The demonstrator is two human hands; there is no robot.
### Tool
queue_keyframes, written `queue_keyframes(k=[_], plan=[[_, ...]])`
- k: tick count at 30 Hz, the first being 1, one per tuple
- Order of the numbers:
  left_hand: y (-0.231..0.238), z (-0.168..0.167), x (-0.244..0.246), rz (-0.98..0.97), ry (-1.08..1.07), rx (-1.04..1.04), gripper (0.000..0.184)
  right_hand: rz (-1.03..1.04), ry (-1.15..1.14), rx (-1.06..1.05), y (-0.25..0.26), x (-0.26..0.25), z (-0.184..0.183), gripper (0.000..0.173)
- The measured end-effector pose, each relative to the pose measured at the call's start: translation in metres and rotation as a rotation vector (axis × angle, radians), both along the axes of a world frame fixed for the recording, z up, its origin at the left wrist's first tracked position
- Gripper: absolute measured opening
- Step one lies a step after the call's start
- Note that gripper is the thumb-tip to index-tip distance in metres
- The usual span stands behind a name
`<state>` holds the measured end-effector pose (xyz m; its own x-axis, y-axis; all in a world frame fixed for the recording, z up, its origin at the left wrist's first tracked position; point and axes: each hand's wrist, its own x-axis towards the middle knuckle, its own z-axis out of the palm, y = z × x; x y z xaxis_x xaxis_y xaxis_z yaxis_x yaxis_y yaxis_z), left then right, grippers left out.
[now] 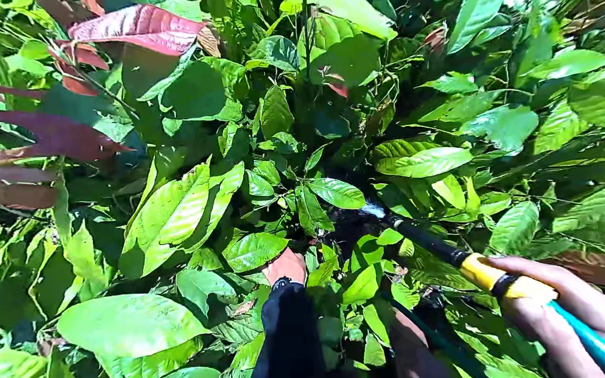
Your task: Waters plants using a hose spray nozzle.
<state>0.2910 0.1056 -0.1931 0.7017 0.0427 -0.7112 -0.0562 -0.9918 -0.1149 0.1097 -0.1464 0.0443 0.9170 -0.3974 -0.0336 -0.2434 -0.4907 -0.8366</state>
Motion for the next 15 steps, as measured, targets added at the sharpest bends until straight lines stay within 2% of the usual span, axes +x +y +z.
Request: queue_keyframes(k=[4,8,11,15], plan=[[-0.005,0.006,0.004,-0.02,0.013,0.025,0.061,-0.122,-0.106,0.135,0.002,-0.008,-0.016,0.049],[-0.003,0.003,0.002,-0.05,-0.011,0.045,0.066,-0.066,0.069,0.248,-0.021,-0.019,-0.017,0.046],[-0.004,0.003,-0.001,-0.077,-0.02,0.077,0.066,-0.139,0.053,0.335,-0.028,-0.025,-0.029,0.047],[-0.003,0.0,-0.001,-0.11,-0.022,0.103,0.067,-0.095,0.167,0.358,-0.049,-0.027,-0.041,0.042]])
